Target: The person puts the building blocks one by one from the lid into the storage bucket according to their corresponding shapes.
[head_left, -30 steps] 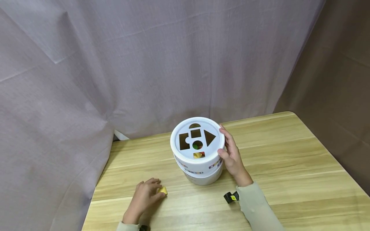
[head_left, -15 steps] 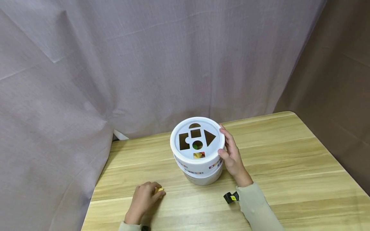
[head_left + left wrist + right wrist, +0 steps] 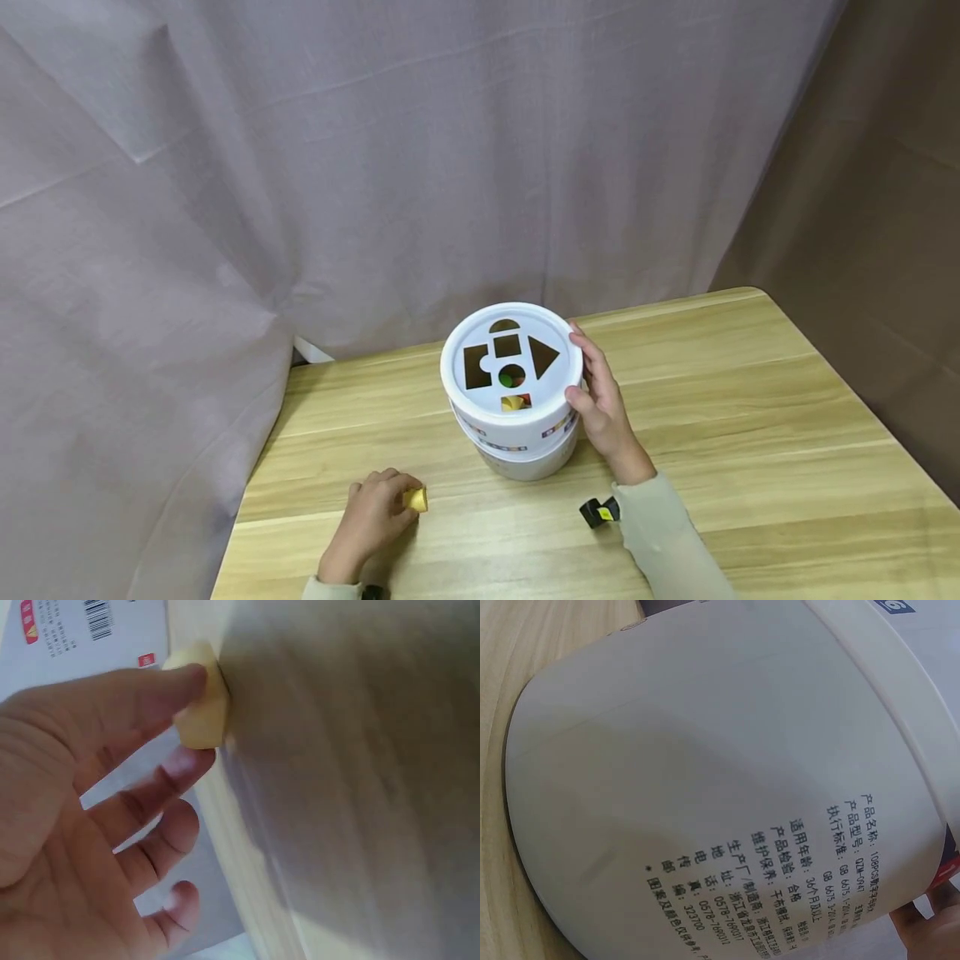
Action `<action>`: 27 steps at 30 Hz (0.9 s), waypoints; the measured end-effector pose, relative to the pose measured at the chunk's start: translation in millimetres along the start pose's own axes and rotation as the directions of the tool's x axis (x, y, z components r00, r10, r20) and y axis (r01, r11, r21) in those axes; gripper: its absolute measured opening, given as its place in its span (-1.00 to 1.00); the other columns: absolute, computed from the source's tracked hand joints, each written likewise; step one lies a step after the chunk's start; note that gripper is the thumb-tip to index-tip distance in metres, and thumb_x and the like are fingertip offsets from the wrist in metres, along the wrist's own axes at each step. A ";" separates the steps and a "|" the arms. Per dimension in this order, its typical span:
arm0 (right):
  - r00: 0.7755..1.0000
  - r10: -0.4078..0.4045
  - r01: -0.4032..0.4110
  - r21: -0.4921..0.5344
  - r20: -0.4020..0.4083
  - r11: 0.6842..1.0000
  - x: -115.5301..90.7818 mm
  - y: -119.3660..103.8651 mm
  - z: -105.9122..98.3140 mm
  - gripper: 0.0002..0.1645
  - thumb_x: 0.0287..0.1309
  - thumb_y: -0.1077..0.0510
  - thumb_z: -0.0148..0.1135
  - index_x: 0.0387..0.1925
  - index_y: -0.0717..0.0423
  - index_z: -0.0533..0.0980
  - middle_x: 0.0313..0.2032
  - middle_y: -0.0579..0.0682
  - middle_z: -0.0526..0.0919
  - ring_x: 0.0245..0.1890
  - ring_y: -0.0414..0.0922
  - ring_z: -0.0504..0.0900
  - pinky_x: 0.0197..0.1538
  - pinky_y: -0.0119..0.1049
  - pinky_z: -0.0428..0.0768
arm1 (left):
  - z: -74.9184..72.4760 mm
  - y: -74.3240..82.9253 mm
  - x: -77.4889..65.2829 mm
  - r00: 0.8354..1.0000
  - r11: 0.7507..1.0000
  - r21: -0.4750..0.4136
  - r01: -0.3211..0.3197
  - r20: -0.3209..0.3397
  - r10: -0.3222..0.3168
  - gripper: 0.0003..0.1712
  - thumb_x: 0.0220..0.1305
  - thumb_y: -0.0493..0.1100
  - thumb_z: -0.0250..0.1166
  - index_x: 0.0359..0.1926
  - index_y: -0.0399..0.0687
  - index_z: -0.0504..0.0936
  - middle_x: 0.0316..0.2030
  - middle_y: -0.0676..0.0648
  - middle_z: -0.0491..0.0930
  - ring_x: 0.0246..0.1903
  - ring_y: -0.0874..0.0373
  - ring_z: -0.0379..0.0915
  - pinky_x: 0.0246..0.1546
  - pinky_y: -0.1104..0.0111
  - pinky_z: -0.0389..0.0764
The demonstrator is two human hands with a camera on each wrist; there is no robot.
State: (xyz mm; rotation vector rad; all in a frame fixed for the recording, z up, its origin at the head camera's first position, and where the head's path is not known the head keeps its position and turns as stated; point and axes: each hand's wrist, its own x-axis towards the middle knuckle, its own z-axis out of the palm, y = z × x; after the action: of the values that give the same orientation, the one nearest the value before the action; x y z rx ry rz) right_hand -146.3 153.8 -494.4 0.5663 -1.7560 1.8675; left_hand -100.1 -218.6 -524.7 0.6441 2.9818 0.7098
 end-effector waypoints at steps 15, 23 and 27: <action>1.000 0.008 -0.008 -0.005 -0.002 1.000 0.6 -0.8 -1.1 -0.17 0.24 0.26 0.06 0.55 0.30 0.21 0.61 0.31 0.10 0.63 -0.06 0.10 0.59 -0.29 0.07 | 8.8 -7.7 6.0 0.990 0.997 0.025 -0.072 -0.121 0.074 -0.55 0.01 -0.10 0.69 -0.07 -0.04 0.74 -0.28 0.09 0.69 -0.37 0.29 0.46 -0.27 0.27 0.46; 1.000 0.005 -0.005 -0.001 0.005 1.000 1.1 -0.3 -0.6 -0.17 0.24 0.26 0.05 0.55 0.31 0.20 0.62 0.23 0.12 0.63 -0.05 0.08 0.59 -0.27 0.07 | 6.7 -8.3 10.3 0.993 0.995 0.006 -0.099 -0.056 0.099 -0.68 0.10 -0.26 0.63 -0.10 -0.10 0.77 -0.19 -0.01 0.78 -0.28 0.17 0.58 -0.27 0.31 0.60; 1.000 -0.002 0.002 0.001 0.002 1.000 0.2 -0.5 -0.2 -0.18 0.24 0.27 0.05 0.54 0.32 0.20 0.61 0.26 0.13 0.63 -0.07 0.11 0.59 -0.29 0.08 | 4.4 -7.6 12.5 0.997 0.998 -0.010 -0.065 -0.038 0.064 -0.77 0.31 -0.21 0.50 -0.04 -0.16 0.78 -0.13 -0.06 0.77 -0.24 0.14 0.56 -0.24 0.27 0.60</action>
State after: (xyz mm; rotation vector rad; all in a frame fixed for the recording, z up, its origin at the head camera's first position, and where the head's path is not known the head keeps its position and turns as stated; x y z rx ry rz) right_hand -146.1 154.1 -493.9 0.5706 -1.7548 1.8671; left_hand -114.1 -218.0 -530.9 0.7375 3.0011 0.7504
